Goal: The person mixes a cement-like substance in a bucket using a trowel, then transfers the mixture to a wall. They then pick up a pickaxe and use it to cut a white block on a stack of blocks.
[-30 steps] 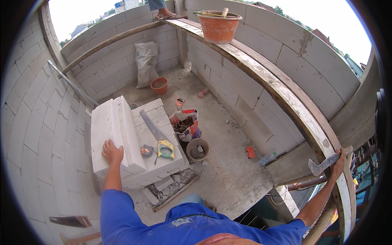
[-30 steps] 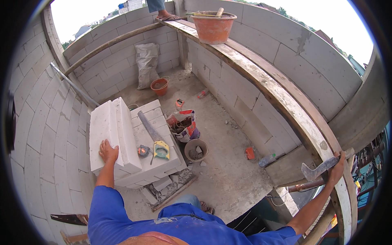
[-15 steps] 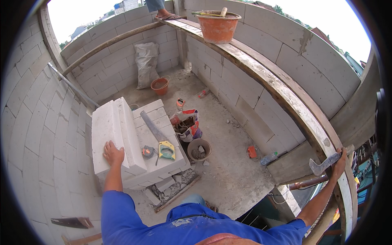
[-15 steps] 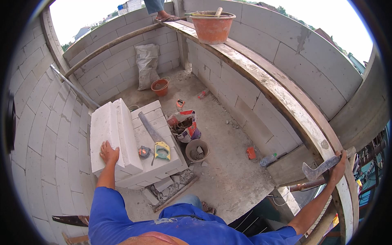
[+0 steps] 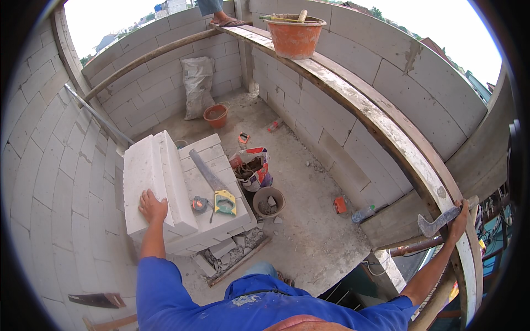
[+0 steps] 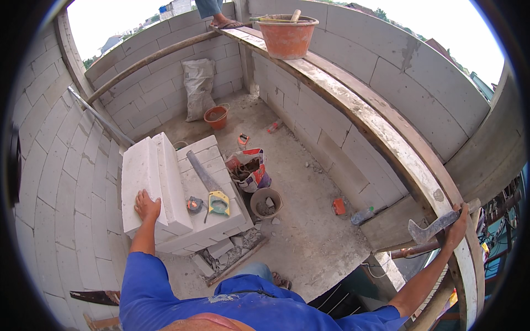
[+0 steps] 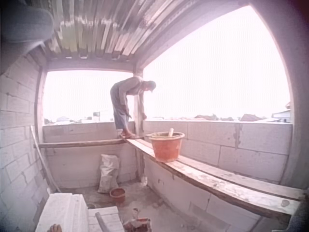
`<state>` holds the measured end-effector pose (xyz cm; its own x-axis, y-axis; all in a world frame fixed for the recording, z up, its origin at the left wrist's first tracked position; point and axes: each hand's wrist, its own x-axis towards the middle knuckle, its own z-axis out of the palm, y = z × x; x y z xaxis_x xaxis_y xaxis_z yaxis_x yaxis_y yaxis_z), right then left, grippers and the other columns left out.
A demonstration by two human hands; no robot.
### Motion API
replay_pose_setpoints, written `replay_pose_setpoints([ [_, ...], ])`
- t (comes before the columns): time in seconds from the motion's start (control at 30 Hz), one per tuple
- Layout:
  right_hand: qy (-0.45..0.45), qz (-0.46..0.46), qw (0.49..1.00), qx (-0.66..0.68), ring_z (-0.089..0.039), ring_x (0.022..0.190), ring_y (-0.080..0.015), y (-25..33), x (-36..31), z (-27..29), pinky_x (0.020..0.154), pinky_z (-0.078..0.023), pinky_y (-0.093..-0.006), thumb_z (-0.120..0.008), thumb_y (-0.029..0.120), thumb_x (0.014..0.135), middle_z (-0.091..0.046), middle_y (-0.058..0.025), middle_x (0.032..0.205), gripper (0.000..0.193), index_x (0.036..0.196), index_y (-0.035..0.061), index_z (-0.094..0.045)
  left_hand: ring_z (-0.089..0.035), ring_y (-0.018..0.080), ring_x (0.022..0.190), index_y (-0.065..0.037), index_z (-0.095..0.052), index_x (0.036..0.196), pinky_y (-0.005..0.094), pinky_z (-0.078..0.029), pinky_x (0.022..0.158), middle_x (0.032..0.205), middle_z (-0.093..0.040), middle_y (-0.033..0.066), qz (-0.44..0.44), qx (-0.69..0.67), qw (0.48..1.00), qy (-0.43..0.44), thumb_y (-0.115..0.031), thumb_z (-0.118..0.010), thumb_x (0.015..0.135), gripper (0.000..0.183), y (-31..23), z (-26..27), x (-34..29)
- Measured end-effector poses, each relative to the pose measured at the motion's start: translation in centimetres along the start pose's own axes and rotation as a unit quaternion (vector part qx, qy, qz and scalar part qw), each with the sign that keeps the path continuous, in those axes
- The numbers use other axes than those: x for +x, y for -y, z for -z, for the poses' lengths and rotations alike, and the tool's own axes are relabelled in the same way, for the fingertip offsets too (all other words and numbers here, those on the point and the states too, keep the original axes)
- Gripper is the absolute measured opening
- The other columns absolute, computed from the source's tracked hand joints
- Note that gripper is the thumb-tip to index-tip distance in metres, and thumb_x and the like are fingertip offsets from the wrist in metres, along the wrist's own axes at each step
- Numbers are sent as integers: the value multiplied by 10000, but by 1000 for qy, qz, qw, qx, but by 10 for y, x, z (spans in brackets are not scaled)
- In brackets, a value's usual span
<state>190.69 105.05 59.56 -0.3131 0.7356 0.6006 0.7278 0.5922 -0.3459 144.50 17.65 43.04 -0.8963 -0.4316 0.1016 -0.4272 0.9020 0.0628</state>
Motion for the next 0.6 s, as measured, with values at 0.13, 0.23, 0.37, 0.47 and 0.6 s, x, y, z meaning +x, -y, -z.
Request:
replay_pose_setpoints([
  [0.13, -4, 0, 1000, -13, -618, 1202, -428, -3, 1, -1, 977, -465, -427, -523, 371, 1052, -656, -248, 1286, 444, 1365, 57, -550, -275, 274, 1518, -109, -370, 1551, 533, -238, 1218, 1624, -333, 99, 0, 1, 1000, 0, -378, -723, 872, 811, 0, -1, 1],
  [0.23, 1, -5, 1000, -10, -617, 1206, -426, 2, -1, 1, 981, -464, -427, -520, 373, 1053, -654, -247, 1291, 447, 1368, 57, -547, -273, 273, 1518, -111, -369, 1552, 533, -238, 1218, 1624, -333, 96, 2, 2, 1000, 5, -379, -723, 872, 813, -2, 3, -2],
  [0.37, -2, -11, 1000, -1, -618, 1205, -426, 6, -2, 0, 981, -464, -428, -520, 372, 1053, -655, -247, 1291, 443, 1369, 63, -547, -271, 272, 1519, -111, -369, 1553, 534, -238, 1218, 1623, -333, 97, 3, 2, 1000, 3, -382, -722, 872, 814, 0, 2, -1],
  [0.47, -10, -8, 1000, -9, -621, 1200, -425, 4, -2, 1, 978, -464, -431, -516, 376, 1056, -657, -245, 1287, 441, 1369, 68, -548, -270, 272, 1519, -107, -371, 1552, 534, -239, 1217, 1622, -334, 99, 0, -1, 1000, 3, -383, -721, 873, 813, -1, 2, -1],
  [0.6, 2, -8, 1000, -3, -624, 1195, -423, 7, -2, 2, 979, -463, -433, -512, 386, 1058, -662, -245, 1278, 444, 1367, 69, -549, -269, 272, 1518, -105, -371, 1553, 532, -239, 1217, 1622, -334, 99, 1, 1, 1000, 6, -380, -722, 873, 813, -3, 5, -3],
])
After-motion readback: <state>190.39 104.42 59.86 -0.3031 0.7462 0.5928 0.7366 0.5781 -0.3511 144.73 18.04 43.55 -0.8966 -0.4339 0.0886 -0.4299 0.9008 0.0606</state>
